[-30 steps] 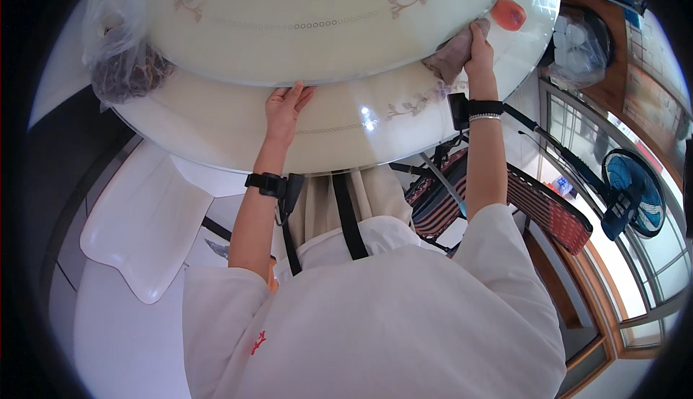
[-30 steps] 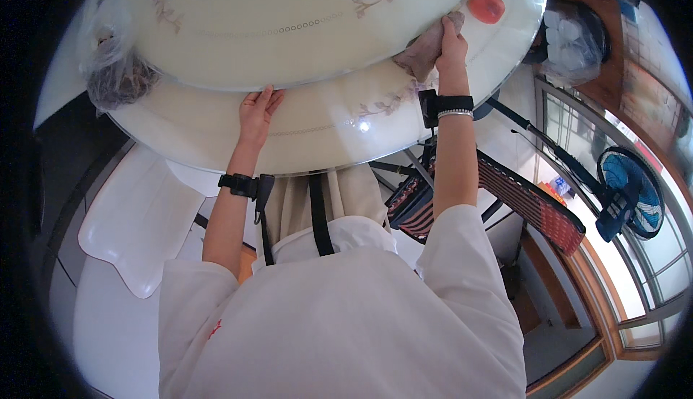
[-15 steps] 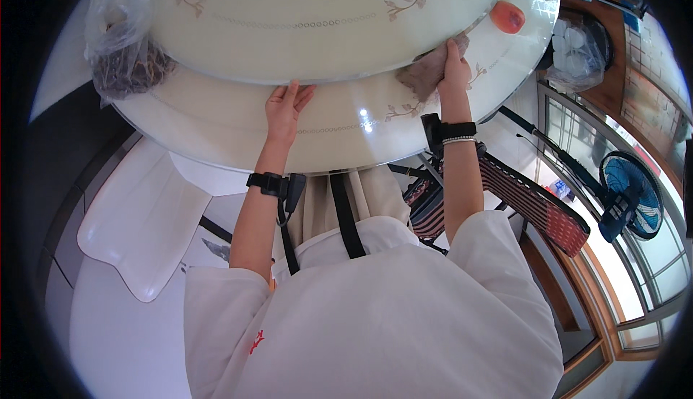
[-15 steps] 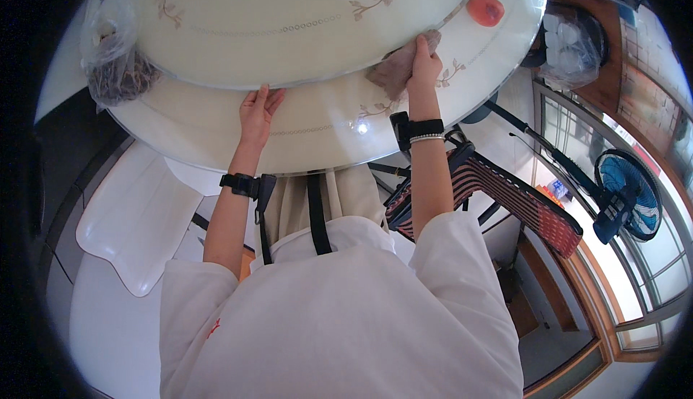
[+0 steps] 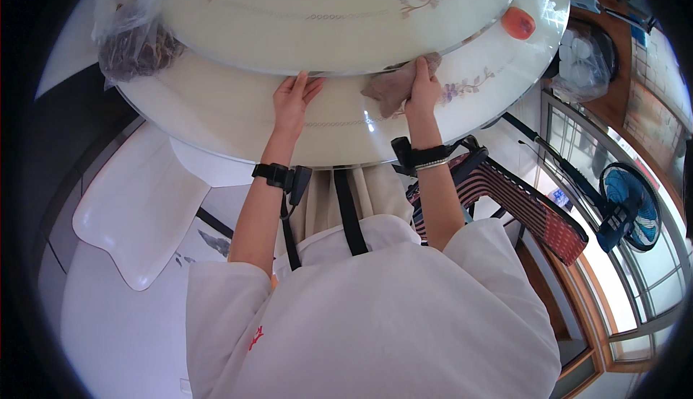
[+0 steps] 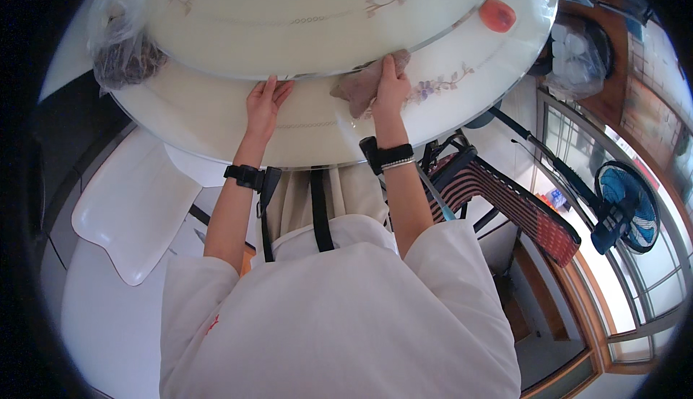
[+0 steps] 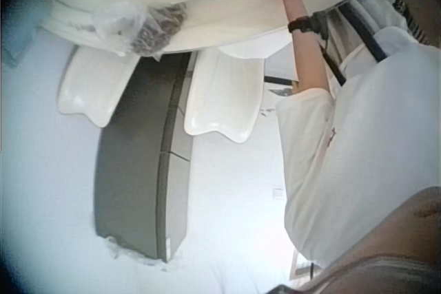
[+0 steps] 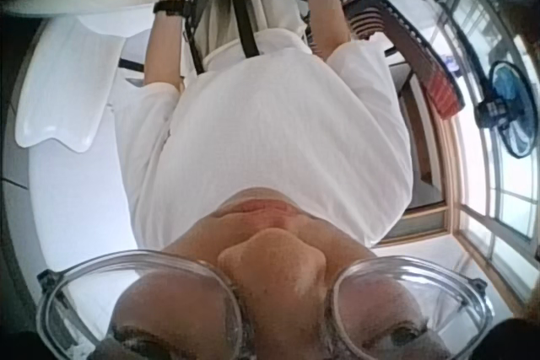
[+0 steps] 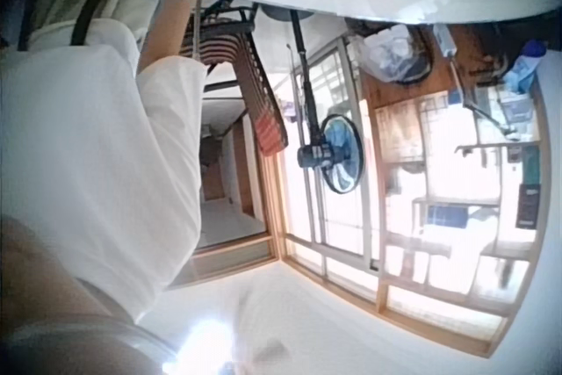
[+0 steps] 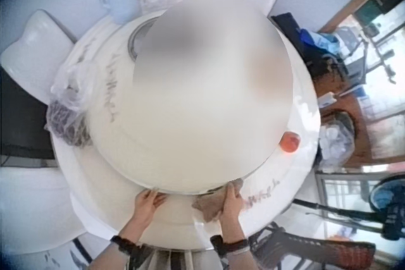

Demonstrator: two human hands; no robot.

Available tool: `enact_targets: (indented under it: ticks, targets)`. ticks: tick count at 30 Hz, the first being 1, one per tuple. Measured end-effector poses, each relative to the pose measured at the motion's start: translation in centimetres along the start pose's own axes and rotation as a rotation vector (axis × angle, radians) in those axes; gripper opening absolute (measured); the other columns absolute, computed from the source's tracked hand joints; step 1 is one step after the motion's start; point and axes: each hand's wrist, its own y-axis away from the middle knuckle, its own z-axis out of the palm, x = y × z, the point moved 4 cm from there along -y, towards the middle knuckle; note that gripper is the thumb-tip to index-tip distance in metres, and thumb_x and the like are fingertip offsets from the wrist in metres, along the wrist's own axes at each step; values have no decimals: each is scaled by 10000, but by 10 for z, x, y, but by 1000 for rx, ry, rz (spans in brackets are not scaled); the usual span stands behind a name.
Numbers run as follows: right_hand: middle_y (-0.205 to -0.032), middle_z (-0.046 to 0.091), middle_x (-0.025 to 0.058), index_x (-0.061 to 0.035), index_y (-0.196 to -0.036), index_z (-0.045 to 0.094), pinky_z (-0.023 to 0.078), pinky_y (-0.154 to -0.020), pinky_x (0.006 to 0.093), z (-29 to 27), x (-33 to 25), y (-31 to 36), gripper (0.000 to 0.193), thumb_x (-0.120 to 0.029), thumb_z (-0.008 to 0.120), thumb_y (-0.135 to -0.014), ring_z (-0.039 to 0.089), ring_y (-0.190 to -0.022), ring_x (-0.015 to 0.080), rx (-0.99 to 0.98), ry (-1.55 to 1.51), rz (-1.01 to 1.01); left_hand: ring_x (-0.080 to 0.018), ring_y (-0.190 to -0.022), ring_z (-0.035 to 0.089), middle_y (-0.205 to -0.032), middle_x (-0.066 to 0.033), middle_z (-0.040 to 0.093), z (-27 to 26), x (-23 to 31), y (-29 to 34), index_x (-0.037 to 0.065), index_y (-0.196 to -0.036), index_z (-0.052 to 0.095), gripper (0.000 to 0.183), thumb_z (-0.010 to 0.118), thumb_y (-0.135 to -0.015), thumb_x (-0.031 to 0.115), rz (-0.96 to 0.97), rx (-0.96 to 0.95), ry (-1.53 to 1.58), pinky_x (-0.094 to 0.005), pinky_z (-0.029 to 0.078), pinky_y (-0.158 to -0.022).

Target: The recorder uses a cloth to wipe down a rotating glass dining table in a domestic setting.

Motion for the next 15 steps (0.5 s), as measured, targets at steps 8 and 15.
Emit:
enact_targets:
  ticks: [8,15]
  targets:
    - [-873,598,51,41,-952,586,441,-678,253,37,45,60,307,-228,637,-815,539,-776,118,-209,13,112,-213,-886,620,-864,-71,587,2,5,2,9,-847,546,182,545,-881,188,21,27,33,-272,515,-751]
    - [-864,593,51,30,-961,583,425,-697,240,27,57,61,322,-251,639,-815,531,-792,100,-271,131,138,-198,-869,614,-875,-67,585,1,3,2,18,-869,547,168,575,-862,184,-9,54,30,-273,509,-738]
